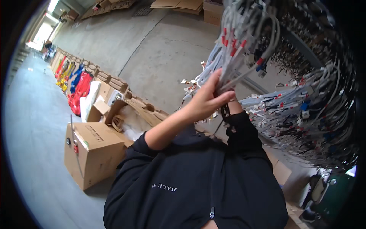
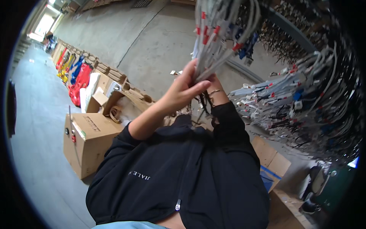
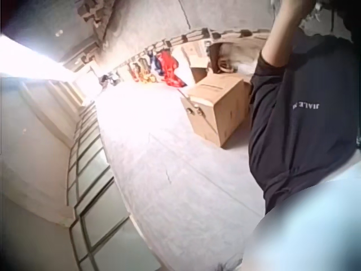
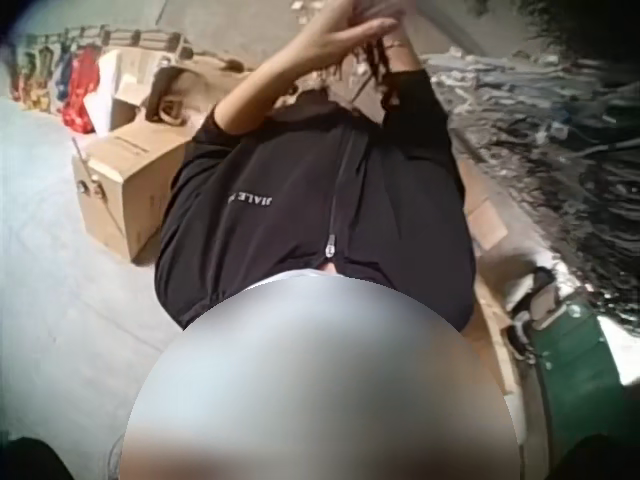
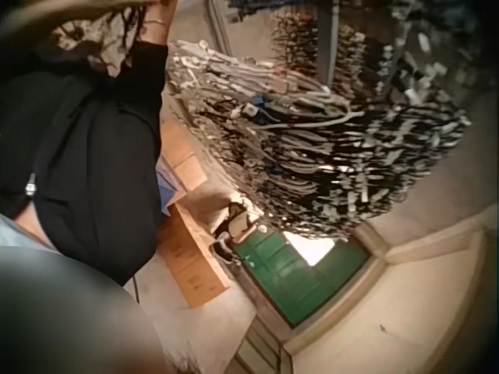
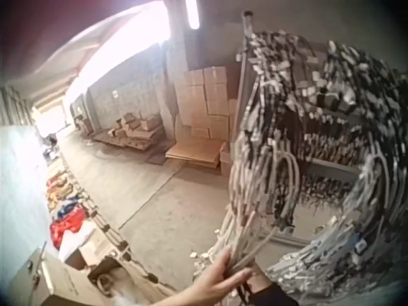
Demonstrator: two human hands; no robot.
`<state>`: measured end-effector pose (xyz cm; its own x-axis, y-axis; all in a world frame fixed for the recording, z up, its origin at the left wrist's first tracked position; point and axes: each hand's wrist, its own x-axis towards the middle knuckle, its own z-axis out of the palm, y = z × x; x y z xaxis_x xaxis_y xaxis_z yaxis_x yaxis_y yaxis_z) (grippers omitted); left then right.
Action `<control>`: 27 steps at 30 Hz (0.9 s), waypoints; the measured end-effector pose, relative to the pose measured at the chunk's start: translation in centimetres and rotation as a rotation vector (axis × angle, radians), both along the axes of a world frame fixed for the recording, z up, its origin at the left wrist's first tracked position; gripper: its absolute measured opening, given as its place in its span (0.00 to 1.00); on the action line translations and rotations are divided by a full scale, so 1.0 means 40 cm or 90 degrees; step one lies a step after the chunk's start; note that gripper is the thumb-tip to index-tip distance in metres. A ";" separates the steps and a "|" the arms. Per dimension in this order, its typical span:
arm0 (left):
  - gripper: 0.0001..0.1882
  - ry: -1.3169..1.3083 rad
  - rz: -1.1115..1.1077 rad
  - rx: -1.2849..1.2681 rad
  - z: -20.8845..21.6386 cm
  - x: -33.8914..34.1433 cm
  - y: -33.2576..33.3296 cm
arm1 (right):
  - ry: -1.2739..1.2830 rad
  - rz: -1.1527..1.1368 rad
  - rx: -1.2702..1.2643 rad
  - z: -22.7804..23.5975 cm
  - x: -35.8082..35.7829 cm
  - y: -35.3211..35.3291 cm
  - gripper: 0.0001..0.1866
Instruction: Inspecting and hanging bundles of wire harnesses on a storage rack in a factory setting.
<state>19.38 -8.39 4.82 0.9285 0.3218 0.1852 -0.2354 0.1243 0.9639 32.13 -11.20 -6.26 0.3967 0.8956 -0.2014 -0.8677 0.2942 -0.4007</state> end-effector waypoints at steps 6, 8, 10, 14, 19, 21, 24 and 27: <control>0.30 -0.017 0.017 -0.005 -0.020 -0.015 0.021 | -0.425 -0.233 -0.329 -0.156 0.115 -0.135 0.07; 0.30 -0.021 -0.007 -0.050 0.012 -0.055 0.034 | -0.636 -0.332 -0.443 -0.067 0.052 -0.225 0.06; 0.30 -0.033 -0.108 -0.104 0.040 -0.086 0.033 | -0.873 -0.441 -0.504 0.032 0.015 -0.288 0.07; 0.36 -0.060 -0.158 0.080 0.148 -0.139 0.016 | -0.641 -0.059 -0.375 0.262 -0.002 -0.304 0.10; 0.37 0.005 -0.063 0.407 0.118 -0.082 -0.072 | -0.620 0.519 -0.139 0.370 0.052 -0.059 0.17; 0.30 0.027 -0.026 0.414 0.121 -0.101 -0.047 | -0.837 0.369 -0.152 0.416 0.036 -0.025 0.18; 0.14 -0.016 0.114 -0.135 0.015 -0.128 0.048 | -0.882 0.226 -0.114 0.441 0.006 -0.053 0.30; 0.13 0.034 0.350 0.082 -0.112 -0.003 0.098 | -0.904 0.097 -0.035 0.431 -0.014 -0.058 0.35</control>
<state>19.27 -4.48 0.34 0.6398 0.7385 0.2125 -0.1823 -0.1227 0.9755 31.56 -13.54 10.96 0.1901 0.9511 0.2436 0.2509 0.1928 -0.9486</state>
